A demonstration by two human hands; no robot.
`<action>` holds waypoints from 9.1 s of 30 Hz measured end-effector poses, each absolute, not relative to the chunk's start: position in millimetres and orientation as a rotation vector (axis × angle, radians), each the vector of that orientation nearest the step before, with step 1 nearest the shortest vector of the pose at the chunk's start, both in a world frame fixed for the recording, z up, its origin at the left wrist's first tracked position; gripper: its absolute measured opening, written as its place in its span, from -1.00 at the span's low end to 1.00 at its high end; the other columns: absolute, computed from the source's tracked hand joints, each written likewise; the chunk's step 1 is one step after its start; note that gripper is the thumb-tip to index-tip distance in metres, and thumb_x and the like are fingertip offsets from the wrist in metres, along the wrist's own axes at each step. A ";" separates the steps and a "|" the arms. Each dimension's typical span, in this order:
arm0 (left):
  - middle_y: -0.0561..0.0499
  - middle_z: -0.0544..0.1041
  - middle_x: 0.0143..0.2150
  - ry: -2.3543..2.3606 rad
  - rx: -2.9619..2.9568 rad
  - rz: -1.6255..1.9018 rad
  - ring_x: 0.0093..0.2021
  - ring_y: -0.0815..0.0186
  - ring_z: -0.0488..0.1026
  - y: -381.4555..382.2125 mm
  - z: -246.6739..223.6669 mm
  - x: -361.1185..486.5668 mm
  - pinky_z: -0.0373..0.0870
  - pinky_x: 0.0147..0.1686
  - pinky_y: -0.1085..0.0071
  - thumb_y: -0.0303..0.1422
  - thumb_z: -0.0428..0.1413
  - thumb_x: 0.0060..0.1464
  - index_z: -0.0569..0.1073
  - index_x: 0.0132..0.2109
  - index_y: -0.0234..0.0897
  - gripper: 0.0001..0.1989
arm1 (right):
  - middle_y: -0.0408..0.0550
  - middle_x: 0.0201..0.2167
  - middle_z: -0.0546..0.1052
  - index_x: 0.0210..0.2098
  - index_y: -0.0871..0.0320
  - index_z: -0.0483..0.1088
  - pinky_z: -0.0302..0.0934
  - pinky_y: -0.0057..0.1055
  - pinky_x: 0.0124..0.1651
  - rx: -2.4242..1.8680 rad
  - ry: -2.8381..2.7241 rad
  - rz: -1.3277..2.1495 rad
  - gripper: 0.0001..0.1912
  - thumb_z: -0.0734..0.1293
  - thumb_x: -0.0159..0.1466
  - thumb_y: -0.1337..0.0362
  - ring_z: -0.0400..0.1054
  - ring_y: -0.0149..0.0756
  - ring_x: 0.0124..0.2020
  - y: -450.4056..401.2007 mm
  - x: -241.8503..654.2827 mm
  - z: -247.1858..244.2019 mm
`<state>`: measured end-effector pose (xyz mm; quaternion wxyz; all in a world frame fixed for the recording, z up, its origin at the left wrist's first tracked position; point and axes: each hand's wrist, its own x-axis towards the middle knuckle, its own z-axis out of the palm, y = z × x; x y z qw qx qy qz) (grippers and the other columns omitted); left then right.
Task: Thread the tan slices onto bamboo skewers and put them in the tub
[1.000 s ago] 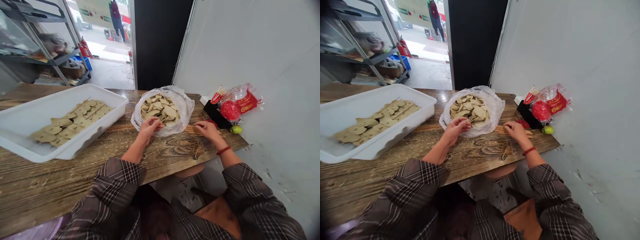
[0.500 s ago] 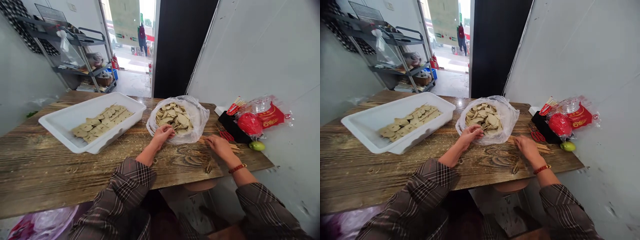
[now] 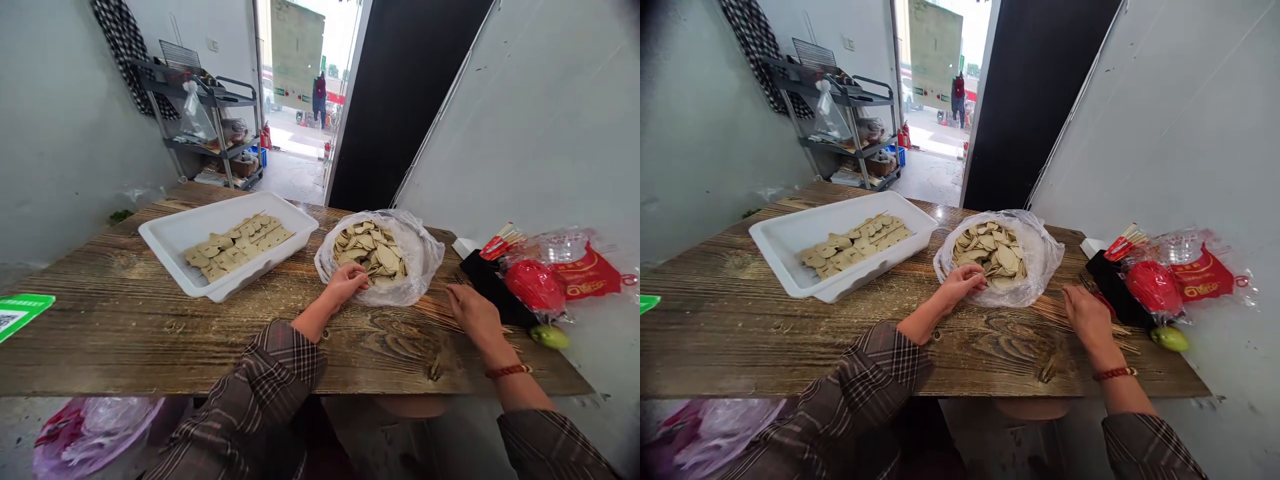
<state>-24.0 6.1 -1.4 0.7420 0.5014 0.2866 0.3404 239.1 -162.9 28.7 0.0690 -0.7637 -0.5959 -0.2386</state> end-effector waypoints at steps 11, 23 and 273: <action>-0.03 0.57 -0.32 0.591 1.111 0.766 -0.41 0.39 0.54 5.8 -1.1 -24.8 0.43 -0.37 0.49 -0.31 0.27 -0.01 0.43 -0.14 -0.36 -0.68 | 0.03 -0.31 0.60 -0.17 0.17 0.52 0.28 -0.36 -0.20 -1.483 -1.759 -0.483 -0.73 0.21 0.37 0.21 0.47 -0.24 -0.27 -84.7 119.7 89.1; -0.09 0.57 -0.23 1.106 1.963 1.215 -0.22 0.25 0.47 50.3 -4.2 -44.5 0.39 -0.13 0.30 -0.48 0.05 0.08 0.51 -0.23 -0.31 -0.85 | -0.24 -0.74 0.34 -0.22 0.25 0.55 0.06 -0.48 -0.59 -1.449 -1.159 0.405 -0.61 0.31 0.23 0.04 0.20 -0.44 -0.69 -54.2 134.4 11.6; 0.10 0.41 -0.50 0.836 1.240 1.314 -0.50 0.48 0.24 42.5 30.5 -57.9 0.14 -0.50 0.52 -0.33 0.26 -0.21 0.51 -0.37 -0.35 -0.79 | -0.03 -0.42 0.62 -0.25 0.19 0.57 0.23 -0.42 -0.40 -1.475 -1.659 0.461 -0.71 0.27 0.28 0.17 0.45 -0.28 -0.45 -74.1 116.4 2.2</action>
